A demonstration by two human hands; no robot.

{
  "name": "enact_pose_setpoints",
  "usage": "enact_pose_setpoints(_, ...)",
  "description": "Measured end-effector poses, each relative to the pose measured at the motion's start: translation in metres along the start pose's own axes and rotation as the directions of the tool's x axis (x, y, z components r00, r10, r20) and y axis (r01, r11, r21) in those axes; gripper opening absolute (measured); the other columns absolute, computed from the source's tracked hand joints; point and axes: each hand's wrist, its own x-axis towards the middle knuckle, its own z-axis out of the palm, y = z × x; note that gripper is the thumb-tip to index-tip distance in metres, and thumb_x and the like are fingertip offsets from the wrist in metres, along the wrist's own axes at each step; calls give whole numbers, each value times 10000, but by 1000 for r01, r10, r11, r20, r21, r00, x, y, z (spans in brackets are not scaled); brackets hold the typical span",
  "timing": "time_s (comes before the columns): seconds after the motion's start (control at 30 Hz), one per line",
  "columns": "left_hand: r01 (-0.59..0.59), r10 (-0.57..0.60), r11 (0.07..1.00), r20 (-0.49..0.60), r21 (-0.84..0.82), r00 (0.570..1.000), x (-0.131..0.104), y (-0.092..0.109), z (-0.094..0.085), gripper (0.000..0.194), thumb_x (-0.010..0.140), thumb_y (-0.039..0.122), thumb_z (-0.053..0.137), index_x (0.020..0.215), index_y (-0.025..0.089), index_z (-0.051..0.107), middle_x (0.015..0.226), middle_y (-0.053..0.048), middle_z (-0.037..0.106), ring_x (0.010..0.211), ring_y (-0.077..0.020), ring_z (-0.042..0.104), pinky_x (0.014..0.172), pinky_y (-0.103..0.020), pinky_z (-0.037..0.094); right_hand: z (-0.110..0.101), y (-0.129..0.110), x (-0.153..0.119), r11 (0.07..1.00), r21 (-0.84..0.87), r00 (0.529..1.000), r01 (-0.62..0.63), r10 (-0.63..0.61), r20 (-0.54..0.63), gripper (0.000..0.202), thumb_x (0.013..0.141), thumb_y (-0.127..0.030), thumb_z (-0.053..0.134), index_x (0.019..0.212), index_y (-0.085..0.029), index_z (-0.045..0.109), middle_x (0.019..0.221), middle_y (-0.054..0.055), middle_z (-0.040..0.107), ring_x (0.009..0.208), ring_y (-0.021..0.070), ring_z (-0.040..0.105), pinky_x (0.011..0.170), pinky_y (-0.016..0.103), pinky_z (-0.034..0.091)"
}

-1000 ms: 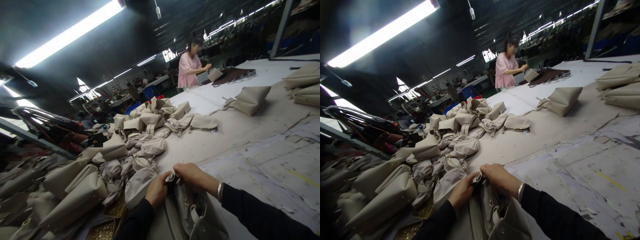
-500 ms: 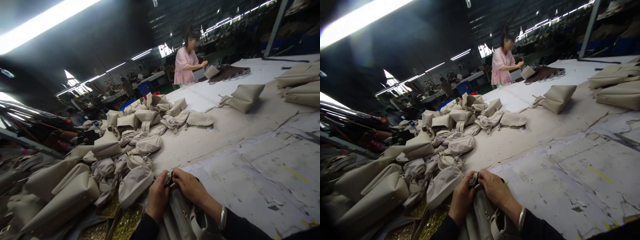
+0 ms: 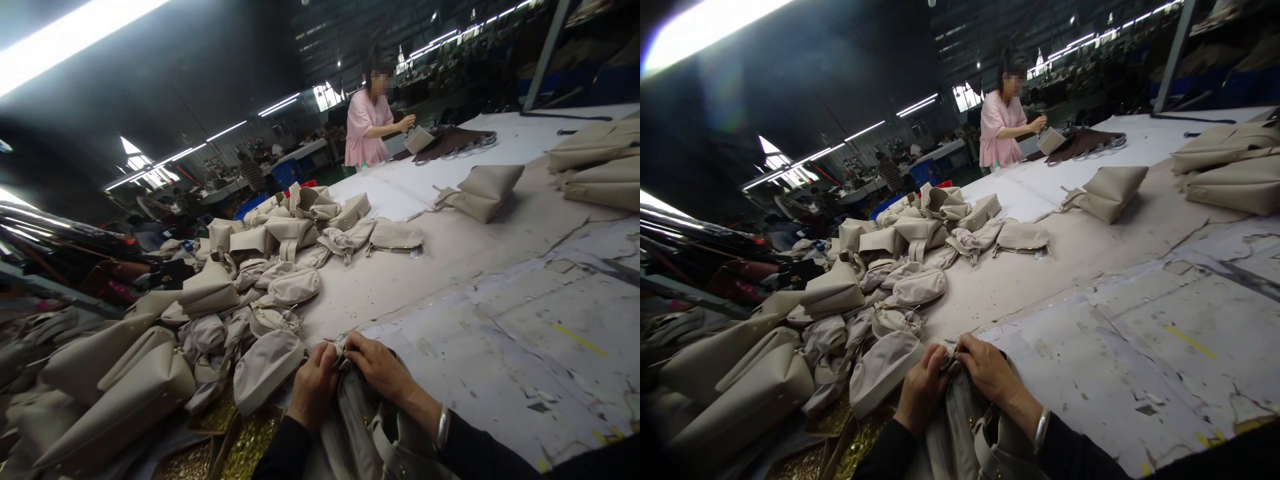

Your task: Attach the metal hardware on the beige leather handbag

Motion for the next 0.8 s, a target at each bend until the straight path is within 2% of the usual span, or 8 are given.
enact_pose_setpoints(0.07, 4, 0, 998, 73, -56, 997, -3, -2, -3, 281, 962, 135, 492, 1210, 171, 618, 1060, -120, 773, 846, -218, 772, 722, -265, 625, -1, 1, -1, 1000, 30, 1000, 4, -3, -7, 73, 929, -206, 532, 892, -253, 573, 827, -16, 654, 824, 200, 648, 778, 298, 445)
enact_pose_setpoints(0.2, 90, -56, 967, 147, -238, 988, 0, -5, -8, 346, 1011, 216, 492, 1311, 197, 663, 1279, -136, 743, 1185, -248, 720, 1012, -315, 588, -4, 4, 0, 993, 110, 999, 32, -33, 10, 76, 911, -211, 576, 862, -250, 620, 826, -26, 679, 830, 191, 653, 793, 286, 478)
enact_pose_setpoints(0.33, 334, -270, 815, 200, -473, 942, 13, -1, -14, 305, 1011, 300, 530, 1223, 194, 722, 1172, -106, 776, 1099, -231, 733, 978, -322, 581, -1, 3, 0, 984, 167, 998, 66, -69, 11, 86, 868, -177, 601, 852, -238, 659, 875, -16, 702, 890, 193, 661, 841, 284, 493)
enact_pose_setpoints(0.4, 494, -401, 675, 289, -548, 869, 18, 1, -18, 284, 981, 358, 585, 1129, 193, 762, 1074, -82, 796, 1012, -228, 738, 935, -328, 576, 4, 2, -3, 981, 182, 997, 72, -78, 23, 100, 860, -161, 601, 854, -232, 671, 875, -13, 707, 879, 191, 665, 827, 281, 494)
enact_pose_setpoints(0.5, 683, -532, 397, 453, -613, 715, 19, 2, -22, 296, 889, 421, 683, 1011, 182, 809, 997, -70, 817, 960, -245, 736, 905, -338, 564, 15, 3, -12, 982, 170, 996, 76, -85, 42, 104, 865, -157, 611, 837, -227, 683, 840, -17, 698, 832, 186, 656, 784, 279, 479)
enact_pose_setpoints(0.63, 753, -625, 62, 563, -655, 541, 10, 7, -17, 377, 748, 447, 782, 969, 146, 833, 982, -89, 826, 950, -263, 729, 865, -331, 552, 29, 9, -20, 984, 165, 997, 69, -71, 6, 122, 893, -177, 600, 842, -222, 702, 844, -6, 697, 837, 191, 651, 787, 292, 476)
enact_pose_setpoints(0.7, 747, -648, -5, 571, -665, 504, 6, 9, -12, 416, 720, 466, 793, 969, 136, 837, 977, -98, 825, 934, -257, 726, 852, -326, 547, 35, 12, -21, 979, 196, 998, 63, -63, -4, 135, 907, -206, 599, 837, -218, 715, 835, 3, 698, 832, 200, 653, 782, 299, 491)
enact_pose_setpoints(0.8, 731, -657, -51, 574, -681, 489, 3, 12, -7, 445, 699, 492, 800, 951, 128, 838, 942, -103, 821, 878, -238, 719, 811, -312, 542, 42, 17, -22, 970, 238, 999, 46, -39, -36, 147, 933, -269, 623, 875, -221, 750, 858, 18, 722, 851, 219, 669, 797, 316, 519)
